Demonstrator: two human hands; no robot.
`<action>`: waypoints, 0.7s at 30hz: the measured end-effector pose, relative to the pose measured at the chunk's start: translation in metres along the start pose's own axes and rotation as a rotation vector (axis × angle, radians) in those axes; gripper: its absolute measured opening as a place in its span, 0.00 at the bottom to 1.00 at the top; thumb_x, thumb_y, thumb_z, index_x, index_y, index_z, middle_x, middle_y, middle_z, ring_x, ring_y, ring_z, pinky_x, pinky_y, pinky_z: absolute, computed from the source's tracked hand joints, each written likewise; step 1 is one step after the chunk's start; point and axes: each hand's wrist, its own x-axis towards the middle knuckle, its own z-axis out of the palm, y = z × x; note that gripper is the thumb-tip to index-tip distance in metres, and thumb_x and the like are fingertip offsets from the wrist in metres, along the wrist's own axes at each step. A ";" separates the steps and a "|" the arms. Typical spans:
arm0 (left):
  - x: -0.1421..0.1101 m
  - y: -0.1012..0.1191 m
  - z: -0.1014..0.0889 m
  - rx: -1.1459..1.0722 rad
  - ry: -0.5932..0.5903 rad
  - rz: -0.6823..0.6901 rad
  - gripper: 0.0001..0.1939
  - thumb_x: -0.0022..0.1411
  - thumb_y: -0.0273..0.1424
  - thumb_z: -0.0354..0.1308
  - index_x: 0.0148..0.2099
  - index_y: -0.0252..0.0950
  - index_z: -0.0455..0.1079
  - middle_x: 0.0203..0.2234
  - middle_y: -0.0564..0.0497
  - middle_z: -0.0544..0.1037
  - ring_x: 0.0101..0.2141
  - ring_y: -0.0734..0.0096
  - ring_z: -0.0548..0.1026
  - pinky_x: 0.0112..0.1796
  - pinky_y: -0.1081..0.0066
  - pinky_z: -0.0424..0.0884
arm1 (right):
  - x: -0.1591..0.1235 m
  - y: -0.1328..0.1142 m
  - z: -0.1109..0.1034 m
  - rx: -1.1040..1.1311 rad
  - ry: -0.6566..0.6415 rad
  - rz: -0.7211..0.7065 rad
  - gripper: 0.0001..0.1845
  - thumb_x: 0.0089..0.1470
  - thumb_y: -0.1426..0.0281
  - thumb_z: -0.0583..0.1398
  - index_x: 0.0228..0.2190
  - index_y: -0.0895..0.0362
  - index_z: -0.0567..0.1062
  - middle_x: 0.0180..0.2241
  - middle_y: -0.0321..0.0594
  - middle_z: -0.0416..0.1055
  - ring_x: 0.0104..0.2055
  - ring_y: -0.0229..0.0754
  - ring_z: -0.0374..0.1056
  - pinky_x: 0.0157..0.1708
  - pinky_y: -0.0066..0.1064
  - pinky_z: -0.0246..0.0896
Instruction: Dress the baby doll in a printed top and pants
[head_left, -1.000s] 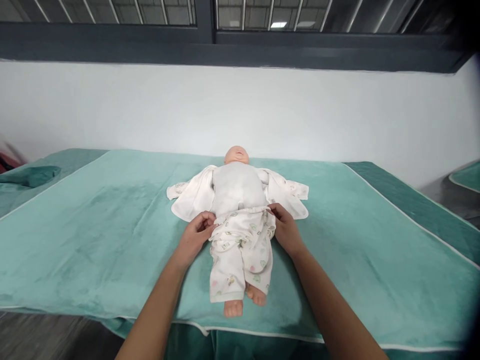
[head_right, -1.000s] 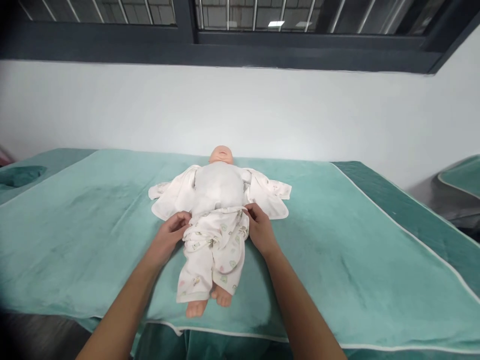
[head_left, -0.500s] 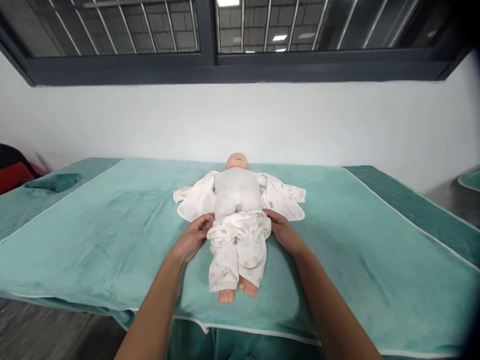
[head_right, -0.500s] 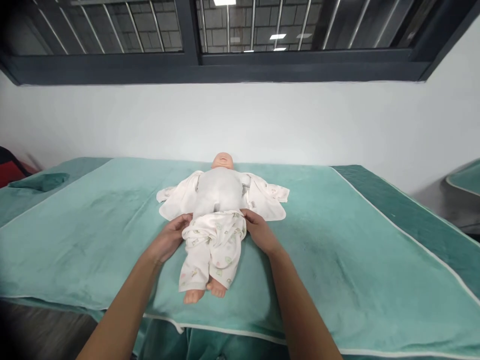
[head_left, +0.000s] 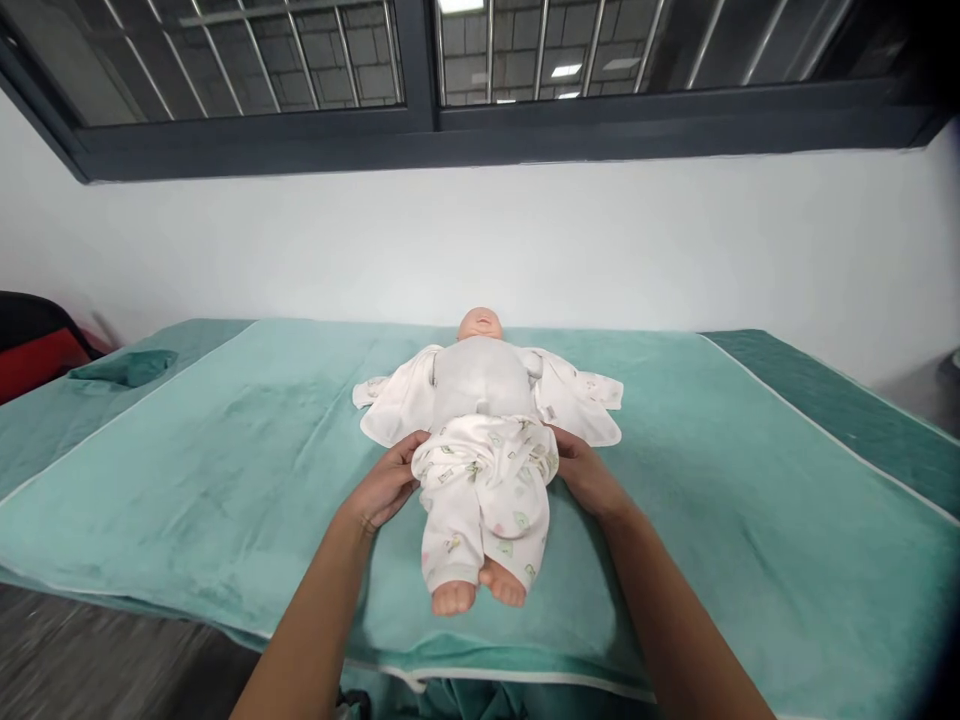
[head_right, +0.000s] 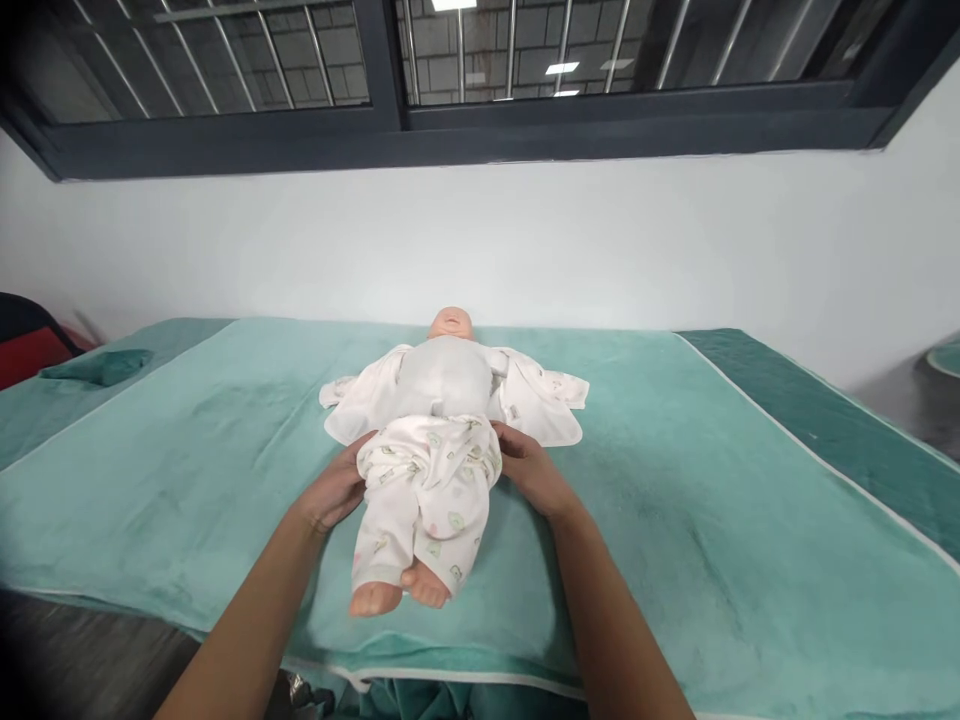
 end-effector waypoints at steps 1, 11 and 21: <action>0.000 0.000 0.000 -0.005 -0.007 0.002 0.14 0.51 0.23 0.66 0.42 0.36 0.71 0.30 0.54 0.74 0.29 0.76 0.70 0.31 0.76 0.63 | 0.000 0.001 0.000 -0.007 -0.002 0.008 0.15 0.52 0.61 0.66 0.41 0.54 0.78 0.39 0.40 0.76 0.43 0.46 0.70 0.45 0.38 0.65; 0.005 -0.009 -0.009 -0.016 -0.046 -0.008 0.19 0.51 0.27 0.68 0.46 0.38 0.73 0.36 0.48 0.78 0.39 0.64 0.75 0.40 0.67 0.70 | 0.002 0.002 0.002 -0.074 0.031 -0.008 0.08 0.53 0.63 0.65 0.31 0.55 0.74 0.33 0.35 0.72 0.37 0.42 0.66 0.41 0.35 0.63; 0.008 -0.012 -0.010 0.029 -0.084 0.035 0.23 0.50 0.29 0.69 0.50 0.38 0.74 0.39 0.45 0.80 0.42 0.57 0.77 0.42 0.63 0.71 | 0.003 0.003 0.008 -0.100 0.078 -0.009 0.08 0.53 0.64 0.64 0.29 0.53 0.71 0.34 0.36 0.74 0.38 0.43 0.67 0.42 0.35 0.64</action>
